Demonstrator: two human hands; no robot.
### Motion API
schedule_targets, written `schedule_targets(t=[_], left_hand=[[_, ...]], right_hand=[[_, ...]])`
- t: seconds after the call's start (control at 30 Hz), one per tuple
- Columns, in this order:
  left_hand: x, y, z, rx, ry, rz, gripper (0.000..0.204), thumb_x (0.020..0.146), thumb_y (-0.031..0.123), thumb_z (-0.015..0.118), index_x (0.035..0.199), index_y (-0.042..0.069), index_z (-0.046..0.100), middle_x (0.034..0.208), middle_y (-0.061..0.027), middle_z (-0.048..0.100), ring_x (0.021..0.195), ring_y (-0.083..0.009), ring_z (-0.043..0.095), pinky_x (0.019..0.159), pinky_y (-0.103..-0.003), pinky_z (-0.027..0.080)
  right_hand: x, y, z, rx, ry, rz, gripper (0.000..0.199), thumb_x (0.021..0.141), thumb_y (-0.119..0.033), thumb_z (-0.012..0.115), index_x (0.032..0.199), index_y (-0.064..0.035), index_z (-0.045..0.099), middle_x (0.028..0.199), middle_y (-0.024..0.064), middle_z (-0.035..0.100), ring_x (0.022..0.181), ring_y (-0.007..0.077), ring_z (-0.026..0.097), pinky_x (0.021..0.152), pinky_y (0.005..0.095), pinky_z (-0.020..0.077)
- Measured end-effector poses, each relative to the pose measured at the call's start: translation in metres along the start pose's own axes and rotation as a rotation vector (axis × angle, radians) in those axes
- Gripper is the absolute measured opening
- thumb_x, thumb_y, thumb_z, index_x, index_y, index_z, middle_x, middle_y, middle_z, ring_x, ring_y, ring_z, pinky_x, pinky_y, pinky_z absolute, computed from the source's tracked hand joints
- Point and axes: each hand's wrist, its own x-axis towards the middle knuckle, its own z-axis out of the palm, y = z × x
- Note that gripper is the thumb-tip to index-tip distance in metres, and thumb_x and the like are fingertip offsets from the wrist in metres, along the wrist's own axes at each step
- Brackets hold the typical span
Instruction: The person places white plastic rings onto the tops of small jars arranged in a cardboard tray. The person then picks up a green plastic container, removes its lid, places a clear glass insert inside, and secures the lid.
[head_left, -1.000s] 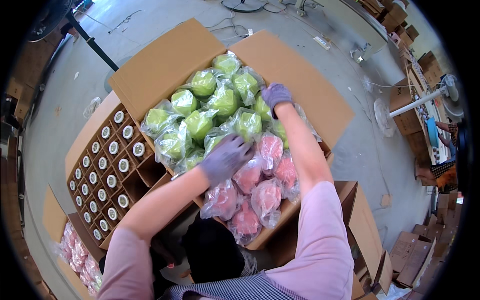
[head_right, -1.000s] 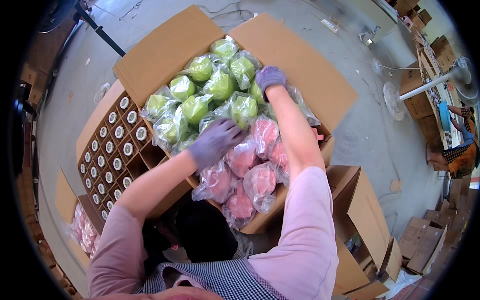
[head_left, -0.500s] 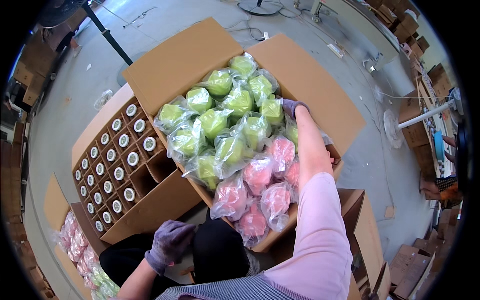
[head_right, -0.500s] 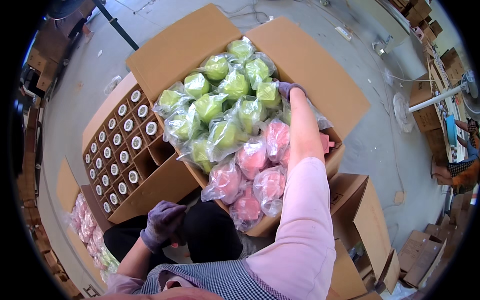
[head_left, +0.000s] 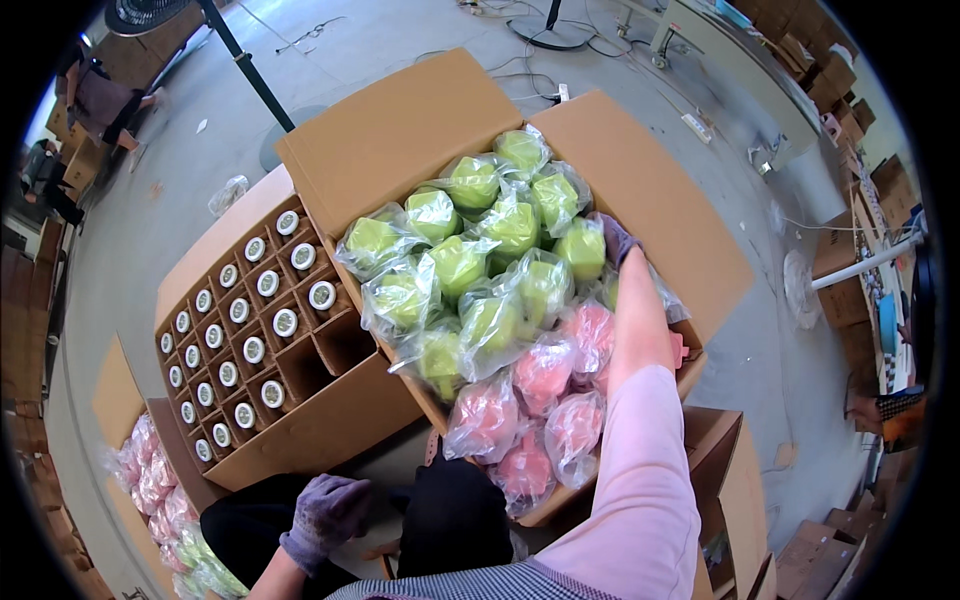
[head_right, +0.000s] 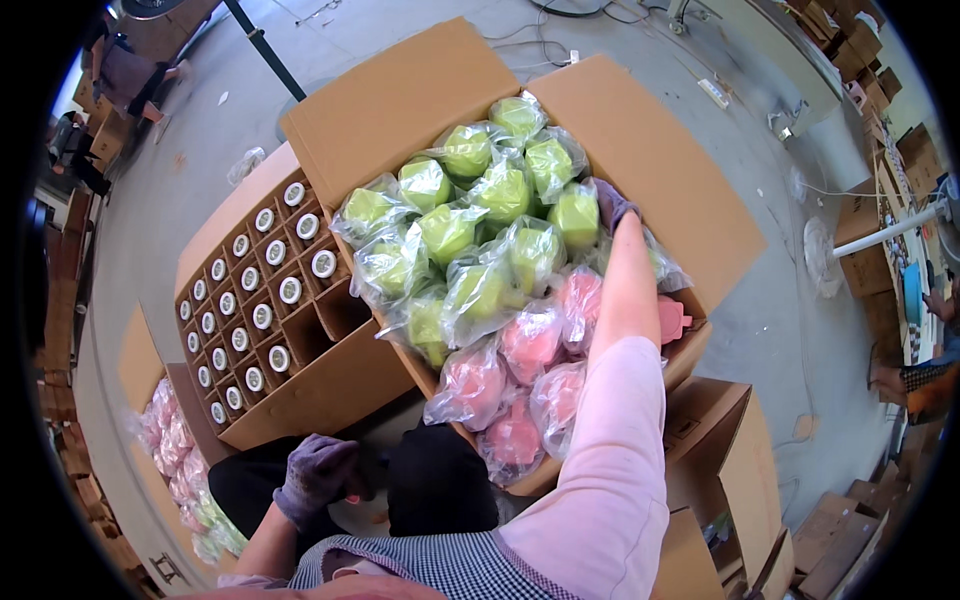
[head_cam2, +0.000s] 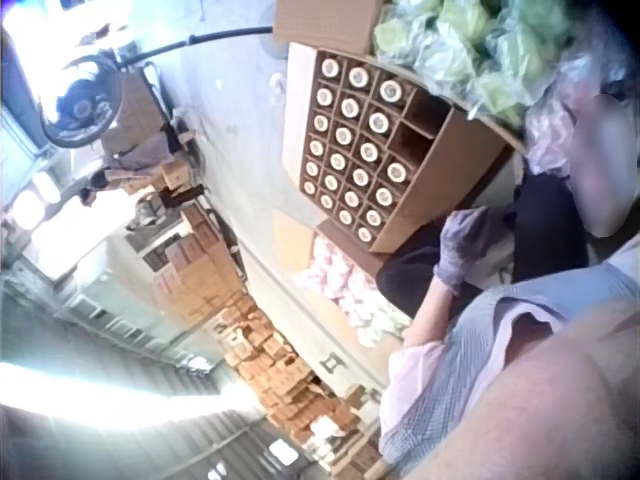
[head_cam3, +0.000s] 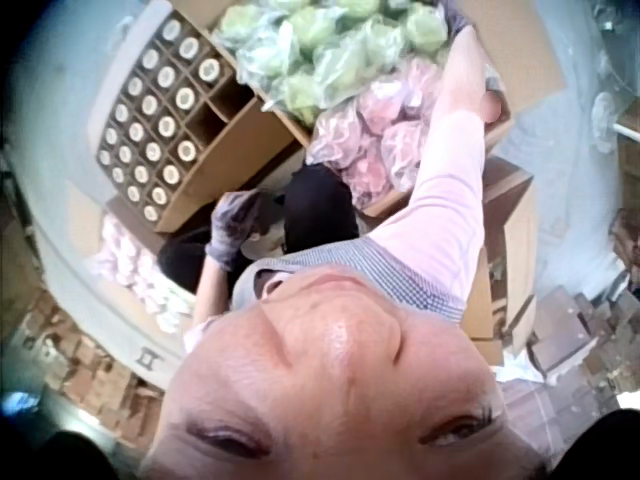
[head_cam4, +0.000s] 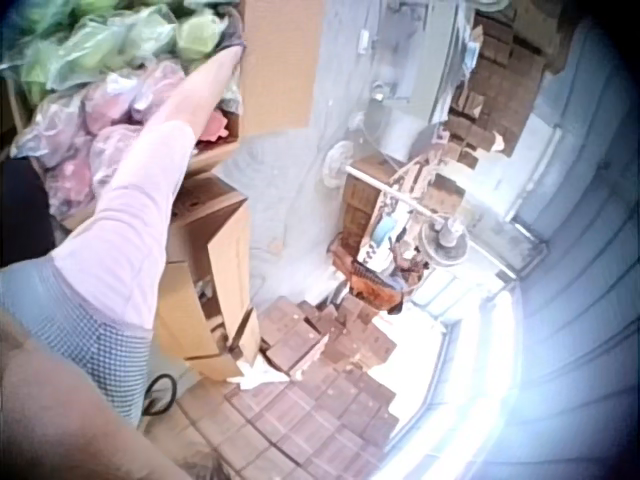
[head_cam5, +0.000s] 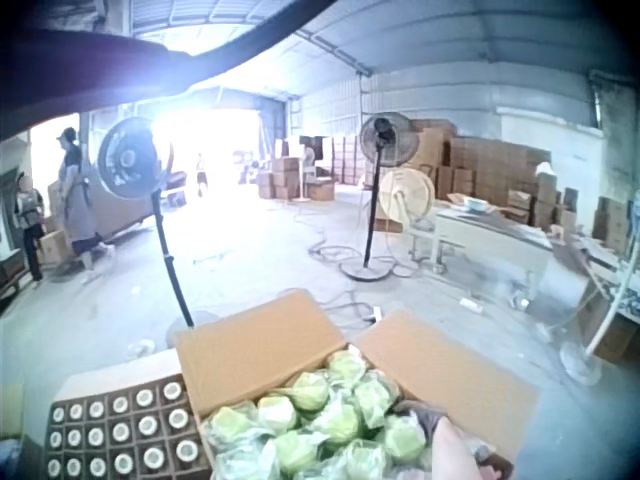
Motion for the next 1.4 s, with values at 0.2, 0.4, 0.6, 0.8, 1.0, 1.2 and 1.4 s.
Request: schedule_targets(t=[0.2, 0.4, 0.6, 0.8, 1.0, 1.2, 1.4], left_hand=[[-0.016, -0.008, 0.005, 0.001, -0.025, -0.087, 0.023, 0.078, 0.011, 0.074, 0.101, 0.007, 0.071, 0.088, -0.0087, 0.071, 0.079, -0.0288, 0.067, 0.075, -0.039, 0.053], [-0.015, -0.005, 0.003, 0.033, -0.046, -0.089, 0.024, 0.078, 0.010, 0.074, 0.101, 0.007, 0.071, 0.089, -0.0089, 0.070, 0.081, -0.0280, 0.066, 0.074, -0.039, 0.052], [-0.023, -0.004, -0.009, 0.111, -0.058, -0.033, 0.029, 0.075, 0.011, 0.076, 0.103, 0.007, 0.070, 0.088, -0.0082, 0.069, 0.080, -0.0280, 0.064, 0.074, -0.040, 0.051], [-0.007, -0.010, -0.027, 0.135, 0.212, -0.108, 0.023, 0.080, 0.007, 0.073, 0.103, 0.007, 0.068, 0.089, -0.0107, 0.068, 0.080, -0.0315, 0.064, 0.075, -0.040, 0.052], [0.062, 0.058, -0.029, -0.251, 0.391, -0.012, 0.032, 0.089, 0.009, 0.069, 0.120, 0.002, 0.064, 0.107, -0.0138, 0.067, 0.095, -0.0278, 0.067, 0.084, -0.037, 0.055], [0.079, 0.107, -0.048, -1.494, 0.163, -0.183, 0.056, 0.105, 0.040, 0.047, 0.142, -0.002, 0.041, 0.128, -0.0134, 0.057, 0.120, -0.0271, 0.056, 0.097, -0.045, 0.051], [-0.064, 0.062, -0.109, -0.315, 0.598, 0.234, 0.049, 0.096, 0.027, 0.064, 0.135, 0.002, 0.052, 0.120, -0.0111, 0.063, 0.108, -0.0211, 0.062, 0.090, -0.038, 0.052]], right_hand=[[0.001, -0.058, 0.016, 0.385, -0.427, 0.496, 0.029, 0.095, -0.023, 0.057, 0.109, -0.0021, 0.070, 0.103, 0.0112, 0.072, 0.089, 0.0181, 0.067, 0.081, 0.0343, 0.0554], [0.041, -0.084, 0.058, -0.687, -0.574, 0.448, 0.042, 0.090, -0.029, 0.060, 0.127, -0.0118, 0.067, 0.125, 0.0066, 0.066, 0.104, 0.0237, 0.061, 0.094, 0.0405, 0.0477], [0.040, -0.060, 0.088, -1.004, -0.231, 0.231, 0.037, 0.096, -0.024, 0.050, 0.127, -0.0123, 0.066, 0.137, 0.0121, 0.061, 0.124, 0.0306, 0.059, 0.100, 0.0459, 0.0493], [-0.043, -0.127, -0.022, -0.830, -0.096, -0.096, 0.055, 0.079, -0.009, 0.055, 0.134, -0.0132, 0.058, 0.128, 0.0214, 0.063, 0.118, 0.0403, 0.060, 0.102, 0.0452, 0.0478], [-0.198, -0.233, -0.071, -0.759, 0.381, -0.218, 0.068, 0.076, -0.003, 0.051, 0.144, -0.0132, 0.048, 0.143, 0.0288, 0.047, 0.125, 0.0456, 0.052, 0.105, 0.0469, 0.0446], [-0.358, -0.377, 0.052, -0.333, 0.362, -0.823, 0.051, 0.080, -0.011, 0.061, 0.130, -0.0051, 0.059, 0.138, 0.0262, 0.053, 0.118, 0.0347, 0.058, 0.088, 0.0428, 0.0510], [-0.473, -0.443, 0.196, -0.545, 0.222, -1.252, 0.048, 0.086, -0.017, 0.059, 0.130, 0.0035, 0.053, 0.139, 0.0281, 0.049, 0.121, 0.0374, 0.055, 0.098, 0.0423, 0.0461]])
